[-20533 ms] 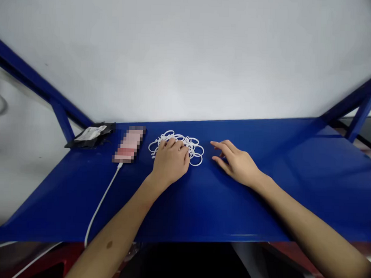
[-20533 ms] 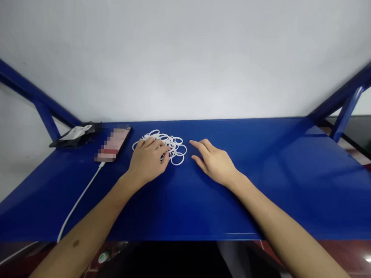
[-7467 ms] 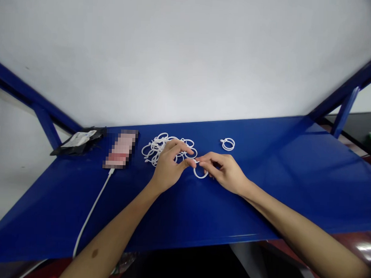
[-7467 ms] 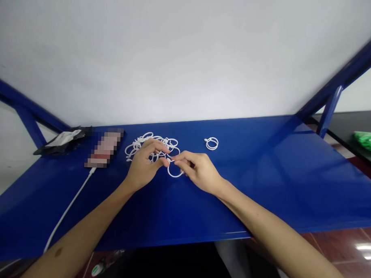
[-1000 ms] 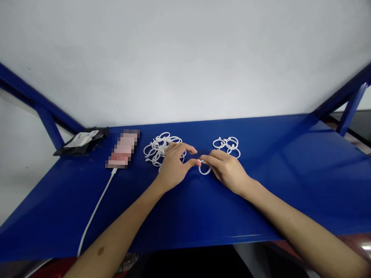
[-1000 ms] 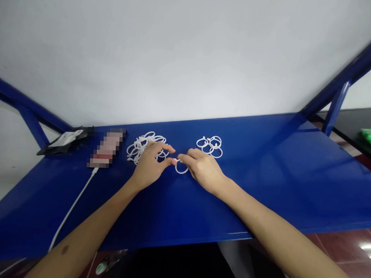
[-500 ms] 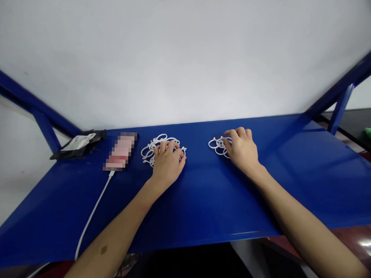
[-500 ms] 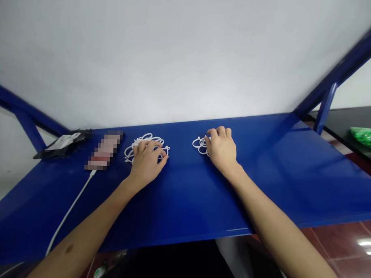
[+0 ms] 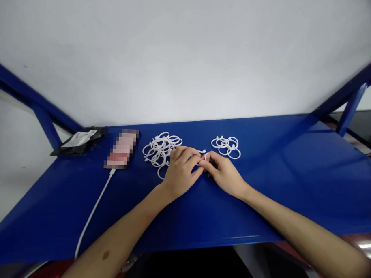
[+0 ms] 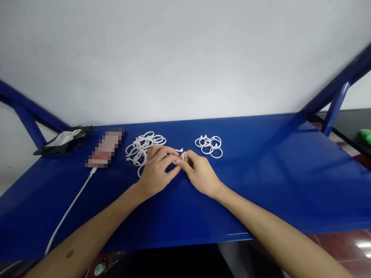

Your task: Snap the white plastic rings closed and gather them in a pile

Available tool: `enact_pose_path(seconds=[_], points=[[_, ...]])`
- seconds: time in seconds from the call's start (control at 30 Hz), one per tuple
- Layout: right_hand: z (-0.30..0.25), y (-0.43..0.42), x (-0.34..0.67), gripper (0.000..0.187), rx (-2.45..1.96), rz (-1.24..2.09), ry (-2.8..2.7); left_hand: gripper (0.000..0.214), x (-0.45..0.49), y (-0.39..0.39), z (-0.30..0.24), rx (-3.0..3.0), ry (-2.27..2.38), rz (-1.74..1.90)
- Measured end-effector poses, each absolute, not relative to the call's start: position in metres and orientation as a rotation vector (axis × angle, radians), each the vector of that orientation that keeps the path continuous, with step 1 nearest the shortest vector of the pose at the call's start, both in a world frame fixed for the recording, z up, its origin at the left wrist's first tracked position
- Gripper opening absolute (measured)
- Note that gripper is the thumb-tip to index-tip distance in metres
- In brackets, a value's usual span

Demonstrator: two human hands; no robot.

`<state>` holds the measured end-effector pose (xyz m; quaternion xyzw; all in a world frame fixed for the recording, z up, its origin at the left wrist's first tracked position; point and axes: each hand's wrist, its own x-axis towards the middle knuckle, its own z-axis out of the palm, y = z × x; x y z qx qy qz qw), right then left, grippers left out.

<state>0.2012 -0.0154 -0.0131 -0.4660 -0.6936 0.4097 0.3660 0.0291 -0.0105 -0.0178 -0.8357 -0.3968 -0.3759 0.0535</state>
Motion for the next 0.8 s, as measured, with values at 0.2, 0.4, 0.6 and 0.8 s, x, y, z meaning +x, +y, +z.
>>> enact_pose_path(seconds=[0.2,0.4,0.6,0.8], points=[[-0.013,-0.006,0.209,0.025,-1.200,0.835,-1.865,0.009,0.023,-0.009,-0.009,-2.537,-1.123,-1.348],[-0.015,-0.007,0.211,0.028,-1.056,0.566,-2.131,0.009,0.018,-0.005,-0.007,-2.688,-1.441,-1.457],[-0.018,-0.011,0.211,0.036,-0.908,0.469,-2.255,0.016,0.013,0.001,-0.011,-2.770,-1.787,-1.501],[-0.016,-0.015,0.215,0.033,-0.841,0.230,-2.396,0.016,0.013,-0.003,-0.006,-2.761,-1.703,-1.426]])
